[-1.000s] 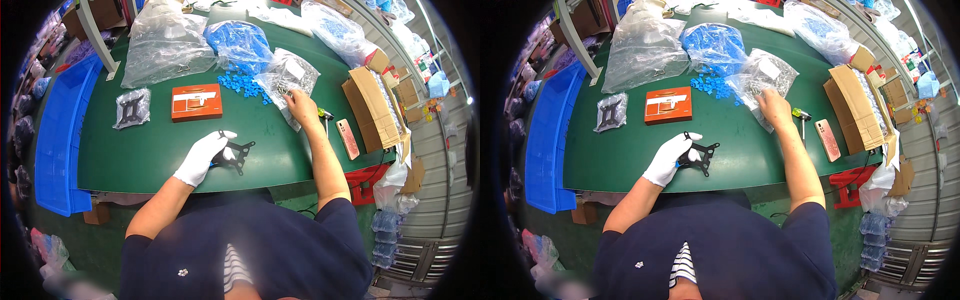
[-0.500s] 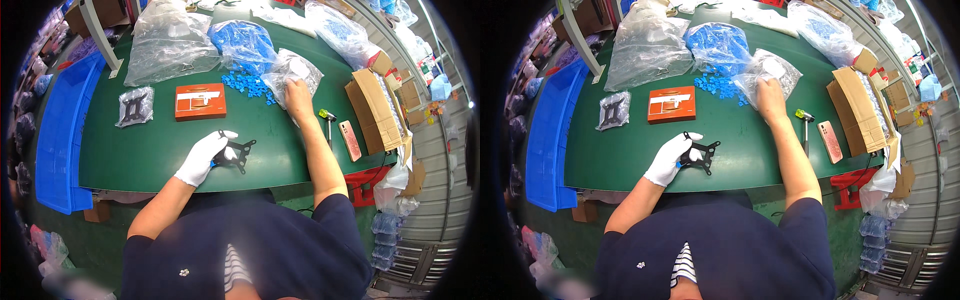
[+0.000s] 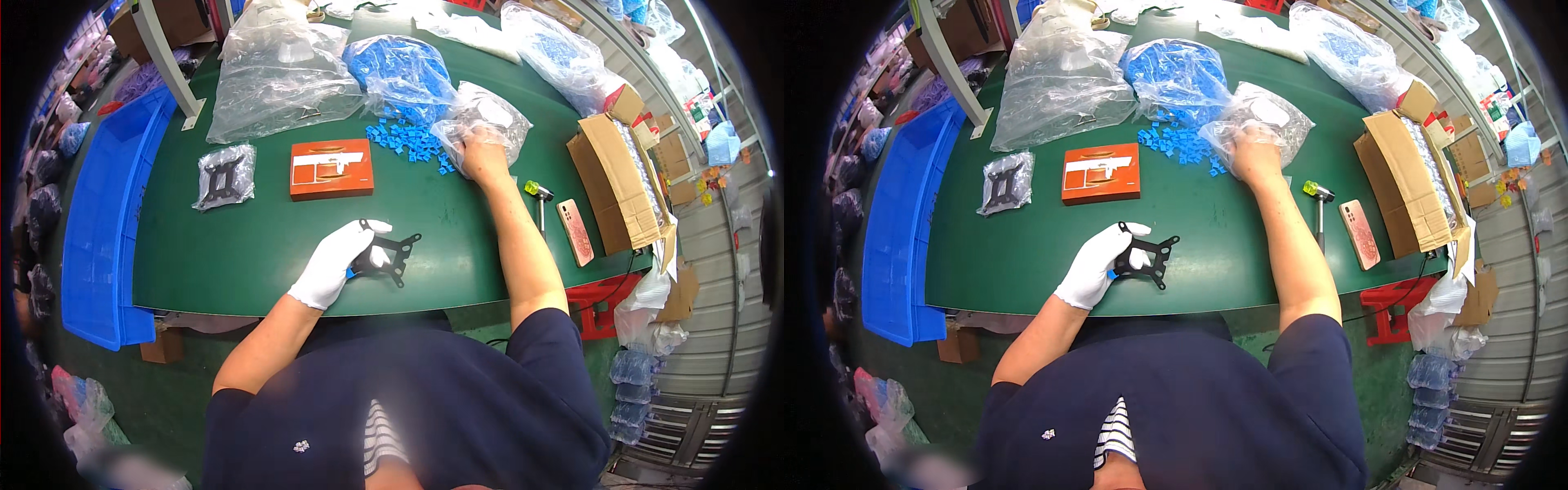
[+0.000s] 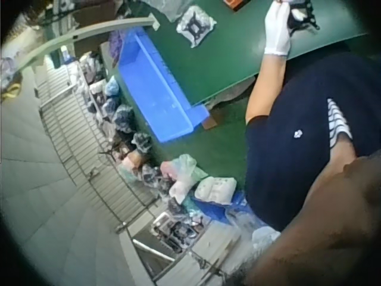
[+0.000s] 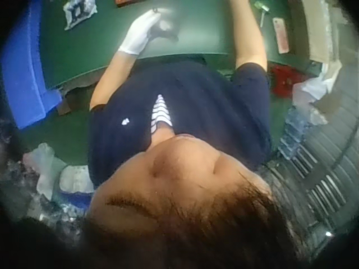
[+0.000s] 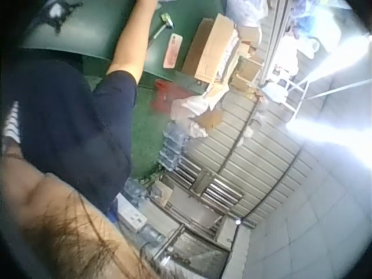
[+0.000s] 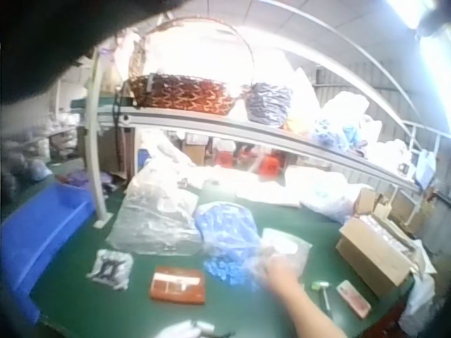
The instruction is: The person assembles small plastic components by putting on a glove and using a hammer to secure a part.
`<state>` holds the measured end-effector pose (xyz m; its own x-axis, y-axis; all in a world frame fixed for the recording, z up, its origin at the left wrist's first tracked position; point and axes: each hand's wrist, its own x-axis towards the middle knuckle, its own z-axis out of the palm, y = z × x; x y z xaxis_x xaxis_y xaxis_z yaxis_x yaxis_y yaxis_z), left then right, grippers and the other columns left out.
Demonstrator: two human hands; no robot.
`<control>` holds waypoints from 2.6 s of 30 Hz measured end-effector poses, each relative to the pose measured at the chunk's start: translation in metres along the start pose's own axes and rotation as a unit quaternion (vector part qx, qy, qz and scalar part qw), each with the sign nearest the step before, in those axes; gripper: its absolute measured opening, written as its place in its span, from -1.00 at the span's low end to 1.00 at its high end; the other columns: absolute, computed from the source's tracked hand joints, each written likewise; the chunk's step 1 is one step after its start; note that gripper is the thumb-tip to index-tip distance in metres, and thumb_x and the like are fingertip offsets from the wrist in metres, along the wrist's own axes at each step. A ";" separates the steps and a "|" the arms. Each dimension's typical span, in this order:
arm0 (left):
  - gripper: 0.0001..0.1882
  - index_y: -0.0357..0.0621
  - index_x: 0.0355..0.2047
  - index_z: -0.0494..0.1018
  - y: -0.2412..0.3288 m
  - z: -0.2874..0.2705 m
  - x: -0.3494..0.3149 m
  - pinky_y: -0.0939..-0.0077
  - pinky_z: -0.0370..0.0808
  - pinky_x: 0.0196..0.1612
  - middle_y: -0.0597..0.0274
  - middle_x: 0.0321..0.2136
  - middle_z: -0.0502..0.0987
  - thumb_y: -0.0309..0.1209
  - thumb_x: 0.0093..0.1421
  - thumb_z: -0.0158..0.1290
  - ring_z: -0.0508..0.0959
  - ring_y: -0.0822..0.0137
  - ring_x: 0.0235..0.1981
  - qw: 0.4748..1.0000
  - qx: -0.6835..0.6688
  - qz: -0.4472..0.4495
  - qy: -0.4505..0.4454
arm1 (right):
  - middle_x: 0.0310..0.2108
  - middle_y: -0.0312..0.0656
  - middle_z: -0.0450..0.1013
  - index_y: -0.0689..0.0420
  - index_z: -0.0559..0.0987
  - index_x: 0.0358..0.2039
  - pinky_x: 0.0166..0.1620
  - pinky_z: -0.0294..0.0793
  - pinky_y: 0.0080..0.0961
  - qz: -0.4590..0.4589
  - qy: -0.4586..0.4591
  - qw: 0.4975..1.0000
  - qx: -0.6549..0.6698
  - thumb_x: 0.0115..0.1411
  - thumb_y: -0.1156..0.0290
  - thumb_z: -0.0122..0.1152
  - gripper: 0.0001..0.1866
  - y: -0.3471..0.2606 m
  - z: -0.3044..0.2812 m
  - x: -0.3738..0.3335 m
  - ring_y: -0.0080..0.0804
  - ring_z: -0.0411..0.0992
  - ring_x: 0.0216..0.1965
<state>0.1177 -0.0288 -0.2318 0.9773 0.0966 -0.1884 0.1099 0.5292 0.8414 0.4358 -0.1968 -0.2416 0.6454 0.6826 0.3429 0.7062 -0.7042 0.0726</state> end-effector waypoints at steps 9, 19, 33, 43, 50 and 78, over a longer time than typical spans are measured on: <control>-0.67 -0.20 0.05 0.48 0.002 0.004 -0.003 0.56 0.44 -0.18 0.31 -0.44 0.56 -0.28 0.42 -0.07 0.53 0.49 -0.34 1.000 0.025 -0.002 -0.007 | -0.15 0.08 0.46 0.19 0.59 -0.21 -0.08 0.48 -0.04 0.010 -0.022 0.991 0.134 0.17 0.33 0.20 -0.76 -0.022 -0.031 -0.052 0.10 0.46 -0.12; -0.67 -0.23 0.04 0.48 0.004 0.005 -0.005 0.54 0.47 -0.14 0.29 -0.43 0.57 -0.29 0.43 -0.09 0.55 0.48 -0.33 1.000 0.028 -0.005 -0.001 | -0.04 -0.04 0.49 0.17 0.57 -0.03 0.03 0.47 -0.26 -0.060 0.075 0.983 0.158 0.21 0.41 0.23 -0.69 -0.018 -0.071 -0.077 -0.02 0.47 -0.02; -0.62 -0.30 0.14 0.38 0.003 0.005 0.001 0.51 0.54 -0.22 0.20 -0.35 0.58 -0.34 0.42 -0.12 0.58 0.40 -0.29 0.999 0.033 -0.009 -0.005 | -0.41 -0.16 0.46 0.15 0.62 -0.24 -0.21 0.44 -0.28 -0.080 0.033 0.957 0.278 0.17 0.45 0.25 -0.86 -0.050 -0.105 -0.111 -0.14 0.45 -0.35; -0.52 -0.34 0.26 0.25 0.005 0.003 -0.002 0.56 0.57 -0.32 0.19 -0.32 0.57 -0.37 0.39 -0.10 0.58 0.40 -0.27 0.999 0.026 -0.014 -0.021 | -0.34 -0.12 0.39 0.13 0.57 -0.18 -0.16 0.48 -0.22 -0.124 -0.047 0.985 0.112 0.16 0.44 0.23 -0.80 -0.042 -0.061 -0.078 -0.10 0.45 -0.22; -0.53 -0.33 0.25 0.26 0.004 0.003 -0.004 0.57 0.56 -0.30 0.21 -0.33 0.57 -0.36 0.39 -0.10 0.57 0.42 -0.29 0.999 0.027 -0.022 -0.020 | -0.30 -0.14 0.45 0.17 0.57 -0.28 -0.20 0.49 -0.33 -0.116 0.031 0.978 0.171 0.18 0.46 0.24 -0.89 -0.034 -0.065 -0.081 -0.15 0.48 -0.25; -0.77 -0.15 -0.17 0.54 0.021 0.023 -0.021 0.38 0.52 -0.37 0.15 -0.49 0.60 -0.28 0.33 0.03 0.60 0.21 -0.47 0.885 0.448 0.116 0.051 | -0.38 -0.14 0.48 0.20 0.53 -0.22 -0.34 0.47 -0.44 -0.125 -0.031 0.838 0.531 0.19 0.54 0.27 -0.85 -0.150 -0.119 -0.114 -0.29 0.49 -0.43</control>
<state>0.1033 -0.0394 -0.1986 0.9758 0.2158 0.0360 0.0526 -0.3910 0.9189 0.2223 -0.1921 -0.1805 0.4291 0.8145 0.3904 0.6614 0.0111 -0.7500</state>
